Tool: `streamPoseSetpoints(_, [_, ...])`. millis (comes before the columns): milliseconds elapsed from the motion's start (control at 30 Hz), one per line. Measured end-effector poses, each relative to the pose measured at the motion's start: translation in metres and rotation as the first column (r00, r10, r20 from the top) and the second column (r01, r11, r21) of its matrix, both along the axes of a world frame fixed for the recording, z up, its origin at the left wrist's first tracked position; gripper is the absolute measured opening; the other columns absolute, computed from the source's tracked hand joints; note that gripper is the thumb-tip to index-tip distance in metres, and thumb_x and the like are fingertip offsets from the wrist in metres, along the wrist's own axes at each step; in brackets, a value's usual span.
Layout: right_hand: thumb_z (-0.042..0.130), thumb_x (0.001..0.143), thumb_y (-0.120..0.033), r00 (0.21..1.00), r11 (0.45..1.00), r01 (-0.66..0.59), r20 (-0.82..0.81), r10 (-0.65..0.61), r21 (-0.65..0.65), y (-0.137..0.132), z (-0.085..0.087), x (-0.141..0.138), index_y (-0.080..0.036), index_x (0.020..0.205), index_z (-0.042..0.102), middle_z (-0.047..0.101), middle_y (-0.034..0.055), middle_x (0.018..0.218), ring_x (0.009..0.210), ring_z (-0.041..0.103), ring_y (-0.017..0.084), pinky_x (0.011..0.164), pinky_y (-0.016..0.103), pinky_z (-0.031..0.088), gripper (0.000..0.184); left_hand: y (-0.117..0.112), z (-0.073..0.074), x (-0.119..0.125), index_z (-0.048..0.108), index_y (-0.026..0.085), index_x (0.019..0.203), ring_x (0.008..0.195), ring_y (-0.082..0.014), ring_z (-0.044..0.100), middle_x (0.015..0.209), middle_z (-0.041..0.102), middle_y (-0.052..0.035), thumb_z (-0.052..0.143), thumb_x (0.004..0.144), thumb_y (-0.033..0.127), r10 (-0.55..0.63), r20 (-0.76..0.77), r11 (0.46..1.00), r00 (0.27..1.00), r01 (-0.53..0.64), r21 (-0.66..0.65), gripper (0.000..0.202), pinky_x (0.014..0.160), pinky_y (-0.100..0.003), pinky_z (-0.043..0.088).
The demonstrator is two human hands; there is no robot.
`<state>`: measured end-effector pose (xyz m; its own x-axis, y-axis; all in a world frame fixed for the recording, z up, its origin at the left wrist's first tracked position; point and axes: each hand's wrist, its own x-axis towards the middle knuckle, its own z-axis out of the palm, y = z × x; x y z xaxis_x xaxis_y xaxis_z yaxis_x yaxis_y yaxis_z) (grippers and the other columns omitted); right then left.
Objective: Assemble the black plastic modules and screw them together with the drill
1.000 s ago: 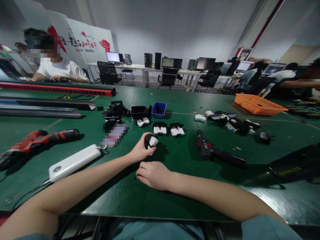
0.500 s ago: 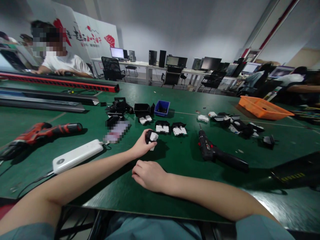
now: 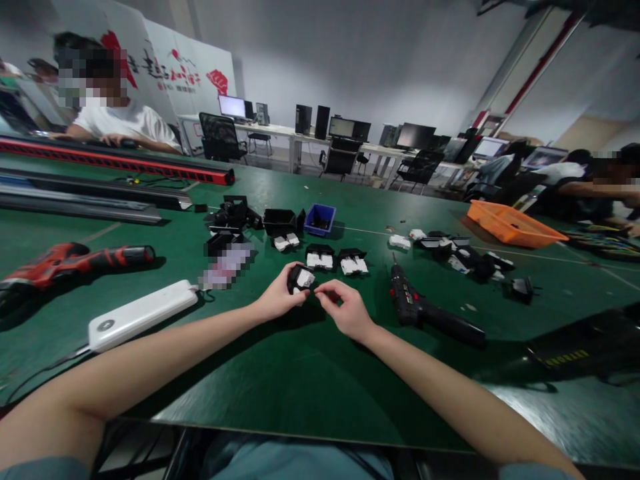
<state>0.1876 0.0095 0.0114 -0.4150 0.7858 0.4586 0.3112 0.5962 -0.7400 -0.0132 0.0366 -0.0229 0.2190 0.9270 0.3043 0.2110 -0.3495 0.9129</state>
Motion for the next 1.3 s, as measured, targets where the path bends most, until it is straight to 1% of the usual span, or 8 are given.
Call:
streamPoseSetpoints(200, [0.058,0.091,-0.024,0.994,0.994,-0.106,-0.015,0.106,0.039,0.012,-0.003,-0.013,-0.019,0.096,0.070,0.062,0.0054,0.095,0.085,0.059,0.016,0.074,0.029,0.048,0.014,0.000,-0.003,-0.001,0.039,0.016,0.130,0.105,-0.0224,0.057,0.115,0.057,-0.0090,0.067,0.068,0.018,-0.004,-0.043,1.000,0.999,0.005,0.020,0.068,0.094,-0.037,0.046])
streamPoseSetpoints(467, [0.059,0.090,-0.023,0.997,0.998,-0.063,-0.033,0.063,0.013,0.015,-0.006,-0.018,-0.019,0.096,0.072,0.059,0.0038,0.091,0.082,0.058,0.015,0.073,0.028,0.048,0.014,0.000,-0.004,-0.001,0.039,0.016,0.131,0.100,-0.0218,0.058,0.113,0.057,-0.0086,0.067,0.069,0.019,0.002,-0.061,1.000,0.998,0.000,0.030,0.069,0.091,-0.036,0.047])
streamPoseSetpoints(767, [0.066,0.081,-0.031,0.995,0.984,0.096,0.008,-0.096,-0.150,0.016,-0.006,-0.026,-0.019,0.087,0.057,0.053,-0.0026,0.073,0.062,0.048,0.012,0.056,0.024,0.040,0.016,-0.003,-0.002,-0.001,0.039,0.016,0.130,0.103,-0.0224,0.057,0.115,0.057,-0.0091,0.067,0.070,0.020,0.028,-0.082,0.998,0.996,-0.023,0.065,0.066,0.093,-0.037,0.046])
streamPoseSetpoints(867, [0.061,0.085,-0.039,0.989,0.983,0.105,0.117,-0.087,-0.152,0.014,-0.001,-0.021,-0.019,0.077,0.054,0.051,-0.0037,0.065,0.058,0.047,0.012,0.053,0.024,0.037,0.023,-0.004,-0.001,-0.001,0.039,0.017,0.129,0.100,-0.0220,0.058,0.113,0.057,-0.0085,0.068,0.070,0.022,0.023,-0.085,0.999,0.996,-0.020,0.035,0.065,0.089,-0.036,0.048])
streamPoseSetpoints(967, [0.050,0.092,-0.038,0.943,0.996,0.084,0.323,-0.074,-0.017,0.009,0.013,0.002,-0.019,0.076,0.056,0.056,-0.0008,0.068,0.059,0.049,0.014,0.055,0.026,0.037,0.025,-0.006,0.000,-0.001,0.039,0.019,0.129,0.100,-0.0222,0.059,0.113,0.058,-0.0081,0.069,0.071,0.024,0.006,-0.064,1.000,0.998,-0.006,0.003,0.066,0.087,-0.036,0.049])
streamPoseSetpoints(1100, [0.043,0.088,-0.016,0.794,0.971,0.112,0.569,-0.216,0.212,0.004,0.040,0.066,-0.019,0.093,0.060,0.064,0.0062,0.091,0.082,0.058,0.019,0.075,0.031,0.044,0.018,-0.008,0.003,-0.001,0.040,0.019,0.130,0.102,-0.0226,0.060,0.114,0.058,-0.0082,0.069,0.073,0.027,-0.004,-0.058,1.000,0.998,0.002,-0.028,0.065,0.088,-0.036,0.050])
streamPoseSetpoints(1200, [0.043,0.082,-0.011,0.582,0.918,0.260,0.710,-0.398,0.301,0.002,0.054,0.128,-0.015,0.101,0.060,0.064,0.0119,0.100,0.095,0.059,0.025,0.087,0.037,0.044,0.025,-0.007,0.004,-0.002,0.042,0.019,0.129,0.100,-0.0228,0.061,0.111,0.060,-0.0078,0.070,0.072,0.028,-0.003,-0.044,0.999,0.999,0.001,-0.034,0.065,0.088,-0.036,0.050])
streamPoseSetpoints(1300, [0.053,0.076,-0.018,0.413,0.891,0.389,0.820,-0.397,0.235,-0.002,0.054,0.180,-0.012,0.119,0.056,0.063,0.0161,0.114,0.103,0.060,0.030,0.091,0.040,0.044,0.043,-0.005,0.003,-0.002,0.044,0.019,0.126,0.100,-0.0229,0.060,0.109,0.061,-0.0072,0.071,0.071,0.027,0.030,-0.017,0.999,0.999,-0.030,-0.028,0.062,0.090,-0.038,0.049])
